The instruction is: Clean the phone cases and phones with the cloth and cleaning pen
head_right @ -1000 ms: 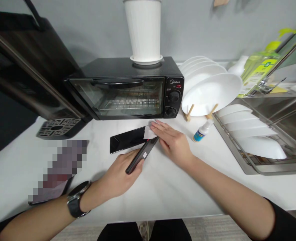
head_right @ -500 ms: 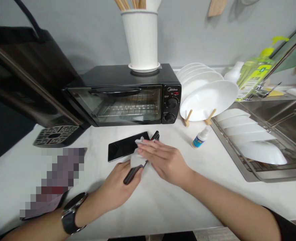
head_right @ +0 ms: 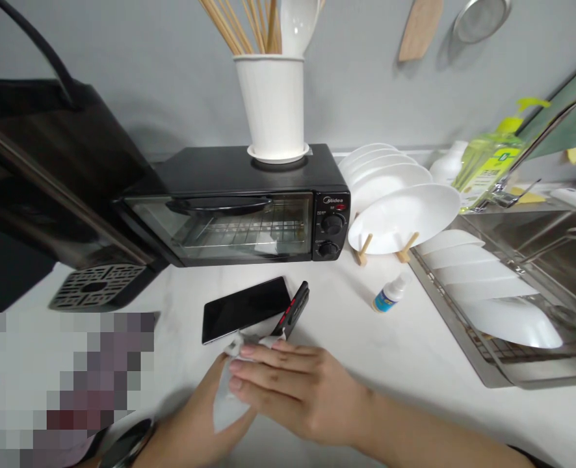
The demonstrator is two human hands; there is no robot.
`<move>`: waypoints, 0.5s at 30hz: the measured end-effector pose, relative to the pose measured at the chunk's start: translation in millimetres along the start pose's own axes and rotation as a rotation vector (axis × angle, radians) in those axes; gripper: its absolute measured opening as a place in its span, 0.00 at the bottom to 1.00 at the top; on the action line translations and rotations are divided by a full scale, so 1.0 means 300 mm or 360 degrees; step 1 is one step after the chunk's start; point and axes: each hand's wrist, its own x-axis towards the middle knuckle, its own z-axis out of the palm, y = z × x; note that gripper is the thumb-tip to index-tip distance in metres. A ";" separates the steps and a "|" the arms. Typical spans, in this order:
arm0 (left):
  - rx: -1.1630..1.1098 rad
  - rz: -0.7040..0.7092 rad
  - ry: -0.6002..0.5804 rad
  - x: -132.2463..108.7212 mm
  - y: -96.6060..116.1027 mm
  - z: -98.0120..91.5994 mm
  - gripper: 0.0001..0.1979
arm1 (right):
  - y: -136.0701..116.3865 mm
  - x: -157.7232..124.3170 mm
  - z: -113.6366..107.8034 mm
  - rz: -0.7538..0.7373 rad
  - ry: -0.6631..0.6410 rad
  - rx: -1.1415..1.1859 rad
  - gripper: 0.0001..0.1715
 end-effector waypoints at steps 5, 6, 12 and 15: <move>0.0017 -0.0203 -0.0297 0.052 0.027 -0.008 0.10 | 0.089 -0.023 -0.023 0.0371 0.0227 0.0020 0.27; 0.0003 -0.0254 -0.0373 0.062 0.031 -0.011 0.11 | 0.112 -0.031 -0.028 0.0472 0.0284 0.0014 0.30; -0.0055 -0.0304 -0.0479 0.048 0.022 -0.008 0.15 | 0.154 -0.051 -0.033 0.0671 0.0401 -0.0063 0.34; 0.0051 -0.0180 -0.0292 0.017 0.007 0.007 0.11 | 0.092 -0.033 -0.019 0.0402 0.0207 -0.0009 0.30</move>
